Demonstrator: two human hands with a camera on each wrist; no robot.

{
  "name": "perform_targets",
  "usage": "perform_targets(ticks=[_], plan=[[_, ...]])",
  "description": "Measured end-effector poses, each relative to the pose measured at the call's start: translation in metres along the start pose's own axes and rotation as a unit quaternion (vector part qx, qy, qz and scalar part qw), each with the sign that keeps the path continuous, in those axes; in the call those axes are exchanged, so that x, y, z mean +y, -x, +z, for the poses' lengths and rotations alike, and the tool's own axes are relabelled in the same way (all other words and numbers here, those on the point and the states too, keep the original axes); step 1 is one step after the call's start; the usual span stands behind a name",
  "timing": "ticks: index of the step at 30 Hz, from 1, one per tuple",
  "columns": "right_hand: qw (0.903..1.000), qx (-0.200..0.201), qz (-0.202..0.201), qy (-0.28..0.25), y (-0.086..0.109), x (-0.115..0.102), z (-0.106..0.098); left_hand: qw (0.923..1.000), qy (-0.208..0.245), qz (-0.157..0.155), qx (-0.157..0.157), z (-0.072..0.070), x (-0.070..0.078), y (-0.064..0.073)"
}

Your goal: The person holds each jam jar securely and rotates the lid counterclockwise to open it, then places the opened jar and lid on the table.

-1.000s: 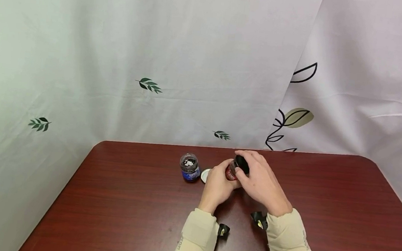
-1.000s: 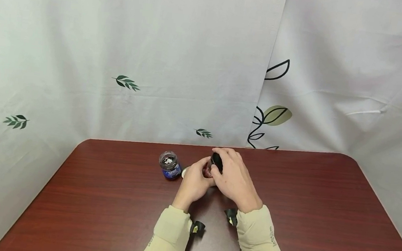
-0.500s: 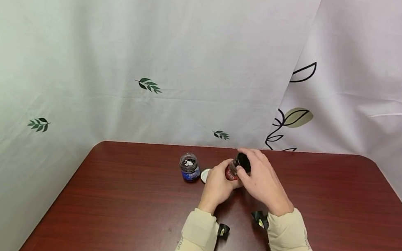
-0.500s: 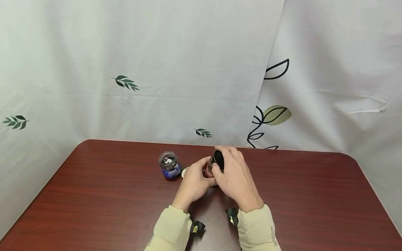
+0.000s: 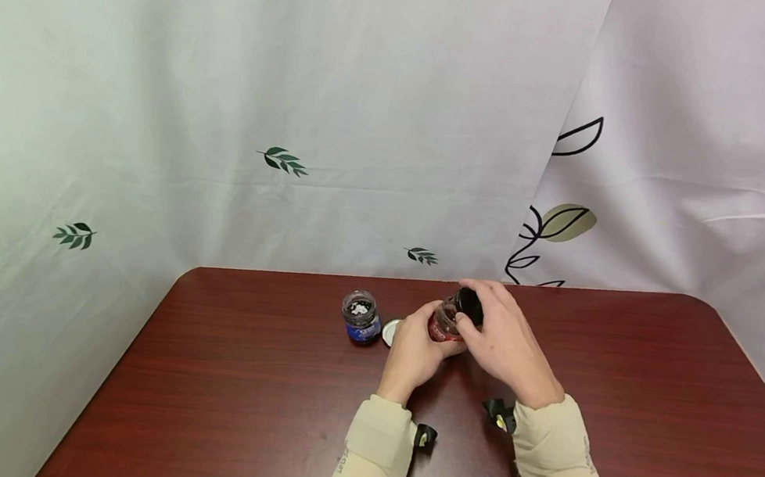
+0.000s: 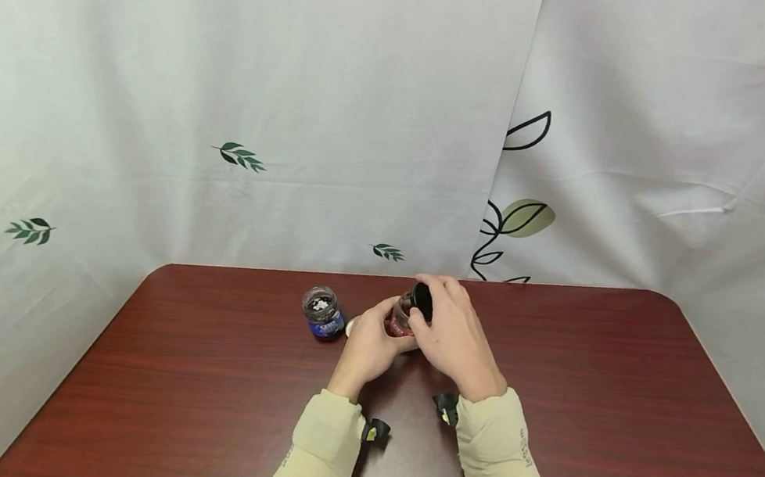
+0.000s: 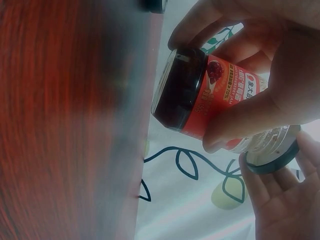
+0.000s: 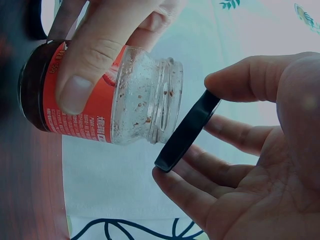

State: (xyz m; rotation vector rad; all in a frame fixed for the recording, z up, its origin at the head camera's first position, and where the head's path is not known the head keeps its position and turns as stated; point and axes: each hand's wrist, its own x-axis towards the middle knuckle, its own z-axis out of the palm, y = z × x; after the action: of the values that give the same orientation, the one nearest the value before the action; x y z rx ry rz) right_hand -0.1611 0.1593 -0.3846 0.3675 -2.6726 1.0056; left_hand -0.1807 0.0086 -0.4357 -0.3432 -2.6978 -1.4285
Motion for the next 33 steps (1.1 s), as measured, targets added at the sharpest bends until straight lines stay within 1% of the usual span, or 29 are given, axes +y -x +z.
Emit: perform_targets(ticks=[12,20,29,33], plan=[[0.9998,-0.001,0.017,-0.003,-0.001,0.004,-0.005,0.9999,0.001,-0.013,-0.004,0.001,0.0,-0.001],[0.9996,-0.006,0.026,-0.009,-0.001,0.007,-0.008,0.9999,0.002,-0.013,-0.006,0.002,0.0,-0.001],[0.9988,-0.018,0.045,0.001,0.0,0.011,-0.012,1.0,-0.002,-0.009,-0.001,0.002,-0.001,-0.001],[0.9986,-0.022,0.047,0.009,0.0,0.014,-0.013,0.9999,-0.002,-0.013,0.0,0.003,-0.002,0.0]])
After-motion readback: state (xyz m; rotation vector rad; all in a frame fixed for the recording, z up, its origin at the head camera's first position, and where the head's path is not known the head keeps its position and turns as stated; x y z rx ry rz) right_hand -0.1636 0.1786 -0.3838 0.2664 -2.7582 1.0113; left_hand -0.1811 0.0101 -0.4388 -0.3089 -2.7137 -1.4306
